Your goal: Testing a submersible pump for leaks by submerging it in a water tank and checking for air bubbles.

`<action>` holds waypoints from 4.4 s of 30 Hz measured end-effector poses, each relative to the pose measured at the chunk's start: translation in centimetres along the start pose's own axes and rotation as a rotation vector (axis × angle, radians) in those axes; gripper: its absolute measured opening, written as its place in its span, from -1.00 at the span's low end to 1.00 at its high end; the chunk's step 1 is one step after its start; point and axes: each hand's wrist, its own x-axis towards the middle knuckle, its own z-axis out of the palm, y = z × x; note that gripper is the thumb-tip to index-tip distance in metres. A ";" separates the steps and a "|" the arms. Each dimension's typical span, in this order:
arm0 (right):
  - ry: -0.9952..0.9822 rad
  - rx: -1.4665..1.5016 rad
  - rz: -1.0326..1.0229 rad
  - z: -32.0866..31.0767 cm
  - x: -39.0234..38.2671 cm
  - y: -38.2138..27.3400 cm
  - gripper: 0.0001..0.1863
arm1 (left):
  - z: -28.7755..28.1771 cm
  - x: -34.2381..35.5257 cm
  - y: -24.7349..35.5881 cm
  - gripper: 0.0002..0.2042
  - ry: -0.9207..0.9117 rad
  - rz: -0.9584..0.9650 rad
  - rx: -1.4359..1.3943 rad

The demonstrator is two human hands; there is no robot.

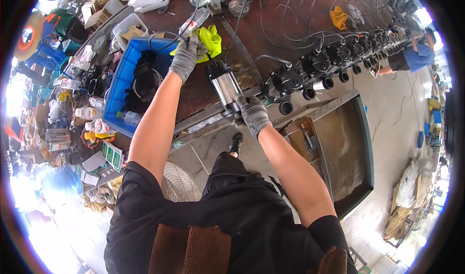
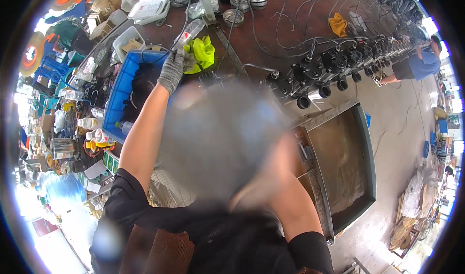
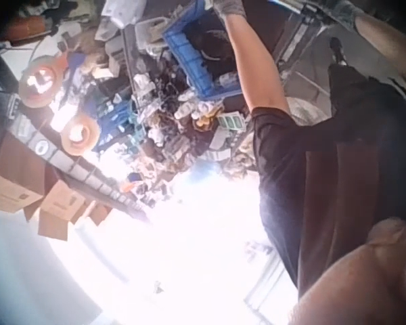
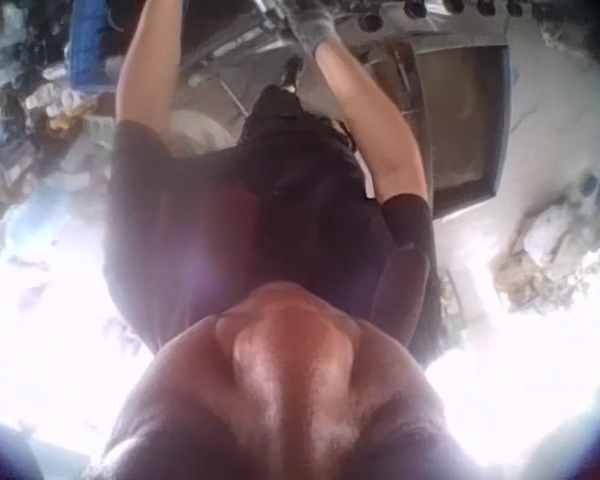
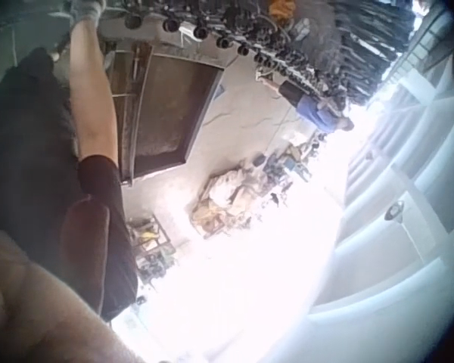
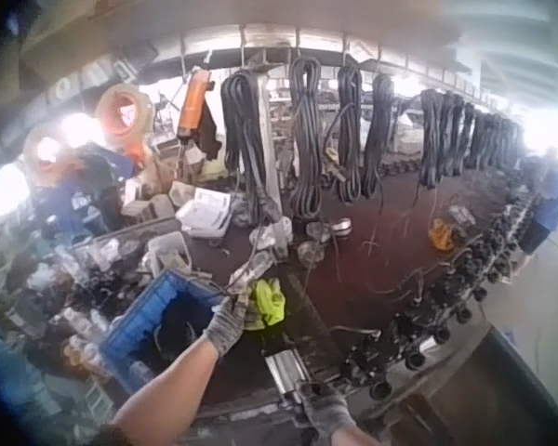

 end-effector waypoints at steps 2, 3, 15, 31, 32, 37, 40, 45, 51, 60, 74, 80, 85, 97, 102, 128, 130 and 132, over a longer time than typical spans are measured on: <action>-0.147 -0.153 -0.124 0.2 0.2 -0.4 -0.70 | -0.1 -0.6 -1.7 -0.78 -0.123 0.026 0.453; -0.207 -0.089 -0.045 0.1 0.2 -0.3 -0.69 | 0.0 -1.1 -1.8 -0.78 -0.163 0.111 0.419; -0.073 -0.096 -0.009 -15.1 -8.1 7.2 -0.62 | 20.4 -7.9 -1.5 -0.61 -0.469 0.508 0.088; 0.658 0.566 -0.457 -22.9 -19.9 12.0 -0.61 | 28.4 -27.2 3.5 -0.51 -0.825 -0.212 -0.524; 0.706 0.463 -0.411 -24.5 -22.1 12.6 -0.64 | 29.1 -27.3 1.5 -0.53 -0.809 -0.257 -0.553; 0.859 -0.095 -0.319 -31.3 -28.2 16.3 -0.70 | 30.0 -26.7 -12.8 -0.55 -0.810 -0.176 0.268; 0.974 0.136 -0.322 -33.0 -28.0 17.6 -0.74 | 30.6 -26.4 -21.2 -0.46 -0.890 -0.066 0.470; 0.959 -0.014 -0.227 -33.1 -28.0 16.8 -0.63 | 31.4 -25.5 -26.7 -0.30 -0.807 -0.078 1.083; 0.924 0.286 -0.090 -34.3 -33.4 22.5 -0.51 | 29.6 -26.4 -19.6 -0.25 -0.980 0.078 1.311; 1.420 0.442 0.423 -41.1 -40.5 39.3 -0.43 | 32.0 -34.6 -15.5 -0.53 -1.051 0.358 0.937; 1.302 0.709 -0.544 -40.0 -39.0 42.7 -0.82 | 30.7 -28.3 -26.3 -0.40 -0.918 -0.110 0.302; 0.973 0.823 -0.689 -37.7 -37.9 38.1 -0.71 | 31.1 -29.7 -23.5 -0.34 -0.970 -0.172 0.370; 0.792 0.681 -0.612 -36.8 -34.3 36.3 -0.73 | 31.2 -32.1 -20.3 -0.35 -0.966 -0.083 0.650; 0.678 0.429 -0.350 -36.2 -30.1 35.3 -0.81 | 32.1 -34.9 -16.7 -0.35 -0.987 0.241 0.926; 0.679 0.539 -0.456 -36.0 -31.9 34.2 -0.79 | 33.3 -38.5 -12.1 -0.30 -0.824 1.148 0.963; 1.237 -0.737 -0.582 -31.4 -43.7 21.6 -0.63 | 36.5 -51.0 -6.2 -0.78 -1.377 0.330 0.364; 1.235 -0.773 -0.592 -31.2 -43.4 21.3 -0.65 | 36.4 -51.2 -6.1 -0.77 -1.326 0.427 0.415; 1.260 -0.509 -0.788 -31.2 -42.9 21.1 -0.70 | 36.4 -51.2 -6.1 -0.78 -1.334 0.398 0.365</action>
